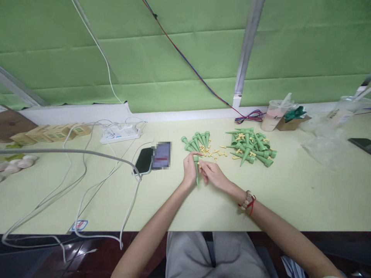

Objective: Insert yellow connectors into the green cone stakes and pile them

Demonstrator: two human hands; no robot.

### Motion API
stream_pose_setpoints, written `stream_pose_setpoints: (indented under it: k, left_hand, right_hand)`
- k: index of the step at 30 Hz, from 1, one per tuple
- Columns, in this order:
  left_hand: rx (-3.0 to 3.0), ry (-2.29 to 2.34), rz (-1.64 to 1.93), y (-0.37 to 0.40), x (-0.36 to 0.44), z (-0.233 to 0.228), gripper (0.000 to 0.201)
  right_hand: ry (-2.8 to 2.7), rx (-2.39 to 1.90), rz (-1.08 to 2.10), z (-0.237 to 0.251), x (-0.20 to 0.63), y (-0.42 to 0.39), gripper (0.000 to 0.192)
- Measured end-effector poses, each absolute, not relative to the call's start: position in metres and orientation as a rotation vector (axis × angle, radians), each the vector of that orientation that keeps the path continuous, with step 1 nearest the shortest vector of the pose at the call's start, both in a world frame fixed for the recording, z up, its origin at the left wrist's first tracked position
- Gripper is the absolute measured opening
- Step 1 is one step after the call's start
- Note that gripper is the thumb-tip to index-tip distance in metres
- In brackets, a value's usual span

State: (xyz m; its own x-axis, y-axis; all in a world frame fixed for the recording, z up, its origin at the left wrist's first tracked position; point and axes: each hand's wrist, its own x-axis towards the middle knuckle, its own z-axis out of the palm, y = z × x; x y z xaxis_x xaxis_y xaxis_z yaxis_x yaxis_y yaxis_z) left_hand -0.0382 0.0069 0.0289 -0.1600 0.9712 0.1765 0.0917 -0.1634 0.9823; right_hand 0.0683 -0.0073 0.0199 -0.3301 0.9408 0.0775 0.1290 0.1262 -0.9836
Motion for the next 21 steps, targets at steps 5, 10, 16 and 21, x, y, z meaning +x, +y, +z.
stream_pose_setpoints:
  k: [5,10,16,21]
  left_hand:
    - [1.085,1.310,1.317,0.014,-0.038,0.030,0.030]
    - [0.987,1.312,1.169,0.015,-0.037,0.026,0.033]
    - [1.411,1.356,1.250,0.014,-0.039,0.012,0.031]
    - [1.550,1.382,1.245,0.006,-0.040,0.011,0.038]
  right_hand:
    - [-1.890,-1.076,0.864,0.024,0.084,0.000,0.027]
    - [-2.135,-1.050,0.461,0.019,0.093,0.004,0.019]
    - [-2.058,-1.141,0.658,0.009,0.086,0.002,0.035]
    - [-1.669,-1.154,1.530,0.010,0.084,0.009,0.042]
